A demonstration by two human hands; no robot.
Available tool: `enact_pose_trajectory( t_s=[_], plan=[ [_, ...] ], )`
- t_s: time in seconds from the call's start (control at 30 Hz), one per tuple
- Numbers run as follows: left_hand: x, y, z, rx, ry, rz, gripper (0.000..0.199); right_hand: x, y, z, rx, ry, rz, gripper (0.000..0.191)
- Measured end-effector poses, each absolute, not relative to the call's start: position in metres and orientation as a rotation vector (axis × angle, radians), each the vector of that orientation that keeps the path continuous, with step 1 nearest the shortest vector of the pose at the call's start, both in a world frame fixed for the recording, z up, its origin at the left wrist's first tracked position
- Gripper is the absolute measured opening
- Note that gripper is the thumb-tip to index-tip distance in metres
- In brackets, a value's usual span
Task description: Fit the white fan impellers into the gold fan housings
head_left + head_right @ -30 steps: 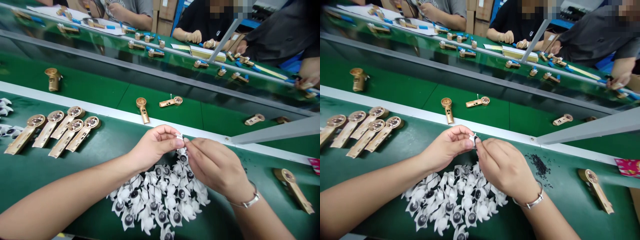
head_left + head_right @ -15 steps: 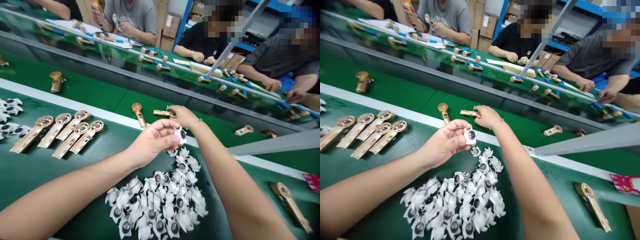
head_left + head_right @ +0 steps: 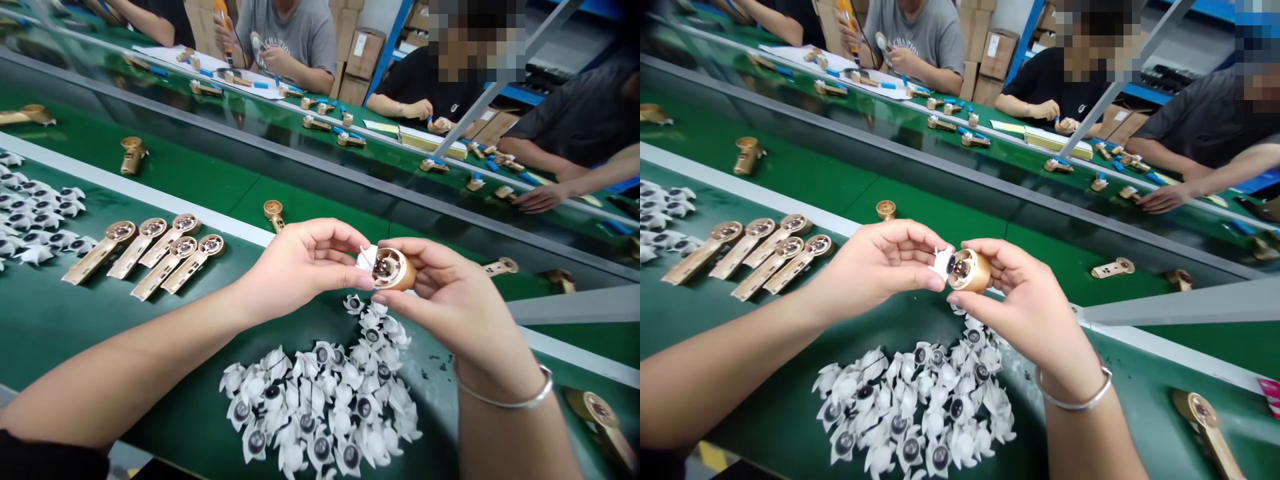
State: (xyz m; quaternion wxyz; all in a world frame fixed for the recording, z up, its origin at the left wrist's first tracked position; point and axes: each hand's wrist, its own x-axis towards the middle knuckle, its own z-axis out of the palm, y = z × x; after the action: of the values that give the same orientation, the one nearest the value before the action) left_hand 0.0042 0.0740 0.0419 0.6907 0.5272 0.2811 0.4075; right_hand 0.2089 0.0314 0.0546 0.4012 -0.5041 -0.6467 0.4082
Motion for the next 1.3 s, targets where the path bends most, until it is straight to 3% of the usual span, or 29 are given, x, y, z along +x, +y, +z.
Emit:
enact_pose_trajectory(
  t_s=[0.27,0.47,0.6,0.67,0.8,0.9,1.0,1.1,1.3],
  plan=[
    [0.001,0.072,0.046,1.230,0.659,0.897,0.028,0.213,0.029,0.055,-1.295,-1.837,0.903,0.050],
    [0.000,0.072,0.043,1.250,0.749,0.866,0.025,0.213,0.022,0.055,-1.258,-2.213,0.283,0.052],
    [0.004,0.070,0.035,1.218,0.730,0.829,0.027,0.206,0.019,0.051,-1.225,-2.279,0.104,0.051],
    [0.008,0.072,0.027,1.271,0.700,0.777,0.032,0.206,0.027,0.044,-1.313,-2.238,0.160,0.047],
    [0.014,0.082,-0.005,1.708,0.894,0.805,0.060,0.224,0.072,0.015,-1.874,-1.809,0.505,0.044],
    [0.017,0.089,-0.036,2.224,0.812,0.704,0.055,0.253,0.109,-0.009,-2.156,-1.612,0.602,0.050],
    [0.020,0.089,-0.057,2.374,0.660,0.586,0.056,0.282,0.117,-0.019,-2.259,-1.606,0.644,0.047],
    [0.023,0.086,-0.067,2.406,0.652,0.568,0.057,0.307,0.082,-0.013,-2.286,-1.647,0.537,0.047],
    [0.029,0.088,-0.074,2.382,0.692,0.621,0.026,0.340,-0.052,-0.023,-2.204,-1.828,0.314,0.025]
  ],
)
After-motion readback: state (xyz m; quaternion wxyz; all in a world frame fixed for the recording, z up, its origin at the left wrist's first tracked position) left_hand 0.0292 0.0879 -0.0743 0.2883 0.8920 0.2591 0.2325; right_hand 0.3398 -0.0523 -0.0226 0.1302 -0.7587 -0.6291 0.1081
